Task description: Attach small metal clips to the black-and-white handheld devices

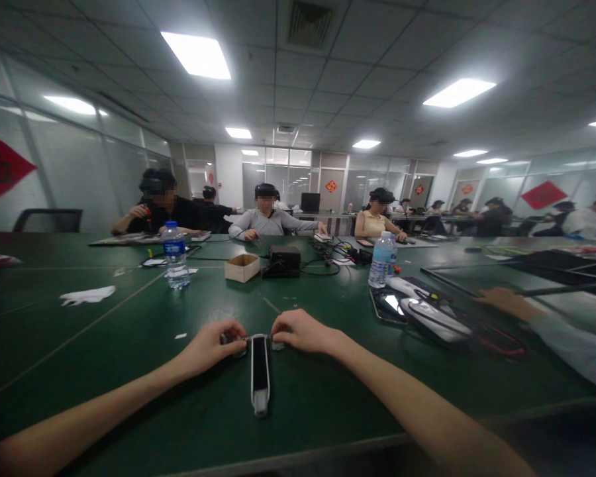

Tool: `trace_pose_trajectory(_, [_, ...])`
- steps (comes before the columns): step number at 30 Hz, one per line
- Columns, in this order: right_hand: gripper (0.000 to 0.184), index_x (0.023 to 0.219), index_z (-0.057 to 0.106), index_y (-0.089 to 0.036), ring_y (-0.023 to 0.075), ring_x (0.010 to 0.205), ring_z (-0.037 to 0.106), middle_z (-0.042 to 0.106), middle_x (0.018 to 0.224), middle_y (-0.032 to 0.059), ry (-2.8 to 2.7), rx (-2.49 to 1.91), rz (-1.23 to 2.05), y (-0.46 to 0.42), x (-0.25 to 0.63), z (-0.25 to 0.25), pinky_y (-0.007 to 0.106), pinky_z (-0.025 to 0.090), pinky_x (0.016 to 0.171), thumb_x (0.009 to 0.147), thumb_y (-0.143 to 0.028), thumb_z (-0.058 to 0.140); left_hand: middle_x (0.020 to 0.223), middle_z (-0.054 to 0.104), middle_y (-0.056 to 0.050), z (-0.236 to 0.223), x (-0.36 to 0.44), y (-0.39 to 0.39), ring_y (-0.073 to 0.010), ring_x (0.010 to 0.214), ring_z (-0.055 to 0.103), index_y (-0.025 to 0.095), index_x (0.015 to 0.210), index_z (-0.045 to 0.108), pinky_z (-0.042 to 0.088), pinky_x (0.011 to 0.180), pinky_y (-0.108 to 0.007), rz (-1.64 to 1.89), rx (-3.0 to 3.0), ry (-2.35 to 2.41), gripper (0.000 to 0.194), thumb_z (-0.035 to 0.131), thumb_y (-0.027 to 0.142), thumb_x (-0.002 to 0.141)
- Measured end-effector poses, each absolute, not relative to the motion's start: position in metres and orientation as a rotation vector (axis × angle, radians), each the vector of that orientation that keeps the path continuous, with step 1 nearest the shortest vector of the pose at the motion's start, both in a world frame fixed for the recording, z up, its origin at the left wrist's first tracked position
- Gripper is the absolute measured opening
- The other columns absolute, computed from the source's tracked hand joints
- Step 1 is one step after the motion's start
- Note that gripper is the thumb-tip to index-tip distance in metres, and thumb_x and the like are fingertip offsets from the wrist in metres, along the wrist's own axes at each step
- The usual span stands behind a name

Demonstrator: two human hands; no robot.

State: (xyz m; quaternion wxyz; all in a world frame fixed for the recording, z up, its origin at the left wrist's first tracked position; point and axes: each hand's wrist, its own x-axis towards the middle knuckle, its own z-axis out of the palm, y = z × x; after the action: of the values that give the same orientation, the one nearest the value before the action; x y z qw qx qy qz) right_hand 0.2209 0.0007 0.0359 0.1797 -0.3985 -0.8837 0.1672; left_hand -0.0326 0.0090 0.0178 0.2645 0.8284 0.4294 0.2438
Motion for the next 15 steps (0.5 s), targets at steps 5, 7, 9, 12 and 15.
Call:
trace_pose_trajectory(5, [0.013,0.096,0.067,-0.015,0.0152,0.084,0.061,0.066,0.095,0.0039,-2.459,-1.214,0.525,-0.0024,0.2188,0.0395,0.026,0.050,0.075,0.087,-0.024,0.065,0.087,0.070,-0.002,0.0214,-0.0325,0.0063,-0.0206,0.080,0.062,0.018,0.094,0.067,0.045,0.069,-0.030,0.641,2.241,1.169,0.029,0.059,0.042,0.079])
trace_pose_trajectory(7, [0.013,0.096,0.066,-0.015,0.0149,0.083,0.061,0.066,0.094,0.0038,-2.441,-1.235,0.552,-0.0017,0.2189,0.0383,0.025,0.050,0.074,0.087,-0.024,0.065,0.086,0.070,-0.003,0.0228,-0.0320,0.0051,-0.0208,0.080,0.062,0.018,0.094,0.067,0.045,0.069,-0.030,0.644,2.240,1.168,0.029,0.058,0.042,0.079])
trace_pose_trajectory(9, [0.015,0.098,0.065,-0.014,0.0149,0.083,0.061,0.066,0.094,0.0040,-2.432,-1.230,0.558,-0.0002,0.2199,0.0363,0.026,0.050,0.073,0.087,-0.025,0.066,0.086,0.070,-0.003,0.0235,-0.0315,0.0045,-0.0210,0.080,0.062,0.018,0.093,0.067,0.045,0.069,-0.030,0.648,2.241,1.161,0.029,0.058,0.042,0.079])
trace_pose_trajectory(12, [0.019,0.101,0.065,-0.015,0.0161,0.084,0.061,0.066,0.095,0.0048,-2.455,-1.208,0.523,0.0013,0.2219,0.0346,0.026,0.050,0.073,0.087,-0.028,0.065,0.084,0.070,-0.003,0.0232,-0.0307,0.0047,-0.0211,0.079,0.062,0.018,0.093,0.067,0.044,0.068,-0.030,0.654,2.239,1.156,0.029,0.059,0.042,0.079])
trace_pose_trajectory(15, [0.018,0.099,0.067,-0.015,0.0171,0.085,0.061,0.066,0.095,0.0055,-2.511,-1.170,0.463,0.0008,0.2226,0.0351,0.028,0.049,0.073,0.089,-0.030,0.062,0.084,0.070,-0.003,0.0223,-0.0302,0.0055,-0.0209,0.078,0.062,0.017,0.093,0.067,0.044,0.067,-0.030,0.655,2.244,1.153,0.028,0.059,0.041,0.079])
